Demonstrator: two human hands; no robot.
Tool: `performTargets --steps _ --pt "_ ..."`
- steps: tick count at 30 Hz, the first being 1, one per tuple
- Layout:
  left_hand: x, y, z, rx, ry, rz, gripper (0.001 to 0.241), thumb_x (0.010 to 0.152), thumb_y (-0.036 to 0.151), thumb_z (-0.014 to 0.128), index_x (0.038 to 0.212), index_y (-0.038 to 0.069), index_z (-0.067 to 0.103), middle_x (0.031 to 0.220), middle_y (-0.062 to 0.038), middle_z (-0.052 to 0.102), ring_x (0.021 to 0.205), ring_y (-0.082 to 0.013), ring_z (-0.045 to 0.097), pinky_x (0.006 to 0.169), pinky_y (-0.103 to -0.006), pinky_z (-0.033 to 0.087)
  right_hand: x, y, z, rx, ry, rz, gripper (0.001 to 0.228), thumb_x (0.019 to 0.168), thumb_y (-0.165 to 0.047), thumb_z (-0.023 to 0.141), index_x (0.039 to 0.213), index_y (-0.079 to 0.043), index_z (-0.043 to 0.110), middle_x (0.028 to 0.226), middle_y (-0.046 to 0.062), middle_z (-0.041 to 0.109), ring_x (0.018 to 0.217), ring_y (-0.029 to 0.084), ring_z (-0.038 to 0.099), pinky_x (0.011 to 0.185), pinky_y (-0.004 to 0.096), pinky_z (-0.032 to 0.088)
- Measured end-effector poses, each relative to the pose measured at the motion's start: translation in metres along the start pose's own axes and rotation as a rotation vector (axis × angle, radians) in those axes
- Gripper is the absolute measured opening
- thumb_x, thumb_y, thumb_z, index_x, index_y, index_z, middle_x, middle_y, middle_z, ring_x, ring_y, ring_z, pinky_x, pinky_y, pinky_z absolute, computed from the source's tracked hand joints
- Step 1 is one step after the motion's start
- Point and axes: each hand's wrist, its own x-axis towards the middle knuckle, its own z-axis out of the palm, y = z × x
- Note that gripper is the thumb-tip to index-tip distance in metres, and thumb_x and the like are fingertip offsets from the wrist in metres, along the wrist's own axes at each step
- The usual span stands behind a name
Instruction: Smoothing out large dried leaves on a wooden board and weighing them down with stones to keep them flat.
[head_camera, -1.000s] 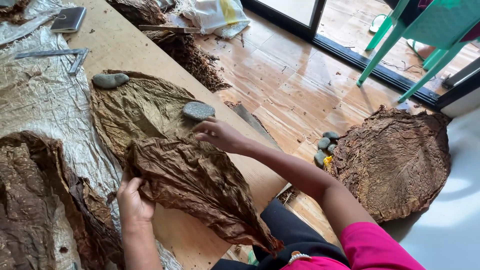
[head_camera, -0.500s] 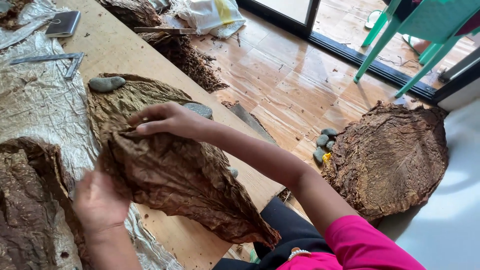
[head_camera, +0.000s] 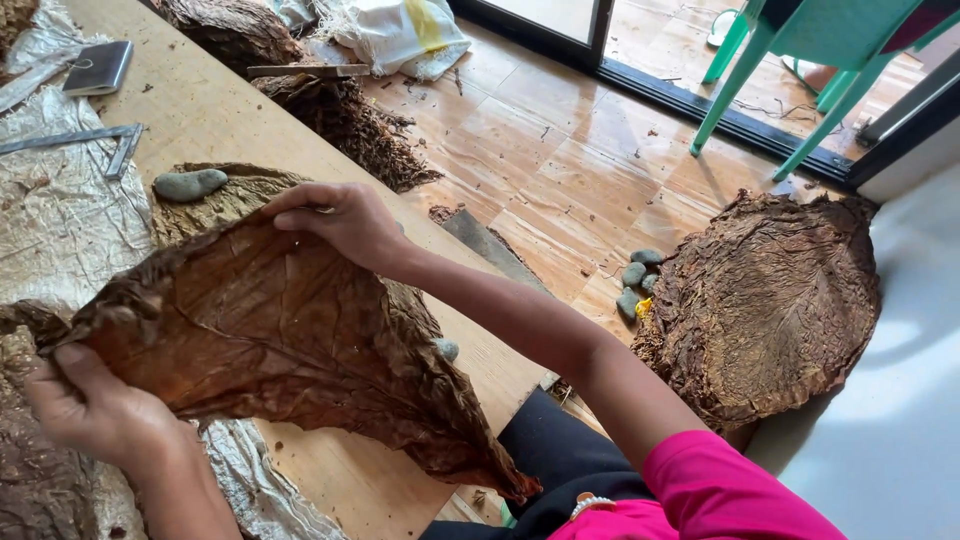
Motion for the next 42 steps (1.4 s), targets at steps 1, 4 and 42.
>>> performTargets --steps 1,4,42 --pt "0.003 0.002 -0.002 -0.002 -0.002 0.001 0.016 0.121 0.009 0.056 0.106 0.008 0.051 0.105 -0.009 0.062 0.093 -0.0197 0.059 0.079 -0.0400 0.058 -0.001 -0.003 -0.004 -0.002 0.002 -0.002 0.014 0.093 -0.023 0.075 0.106 -0.024 0.078 0.104 -0.006 0.080 0.091 0.006 0.076 0.085 0.021 0.060" --pt "0.007 0.005 -0.010 0.021 0.016 0.094 0.018 0.121 -0.003 0.051 0.106 0.007 0.054 0.106 -0.010 0.068 0.095 -0.0228 0.068 0.083 -0.0383 0.062 -0.005 -0.011 -0.016 0.084 0.062 0.048 0.013 0.088 -0.019 0.081 0.101 -0.021 0.078 0.103 -0.006 0.080 0.093 0.005 0.074 0.087 0.021 0.060" --pt "0.030 0.078 0.026 -0.099 -0.191 0.063 0.025 0.120 0.026 0.057 0.097 0.017 0.052 0.113 -0.001 0.064 0.112 -0.0165 0.067 0.116 -0.0410 0.068 0.053 -0.042 0.065 -0.029 -0.121 -0.128 0.028 0.098 -0.047 0.058 0.118 -0.030 0.068 0.111 -0.005 0.081 0.099 0.015 0.083 0.086 0.027 0.067"
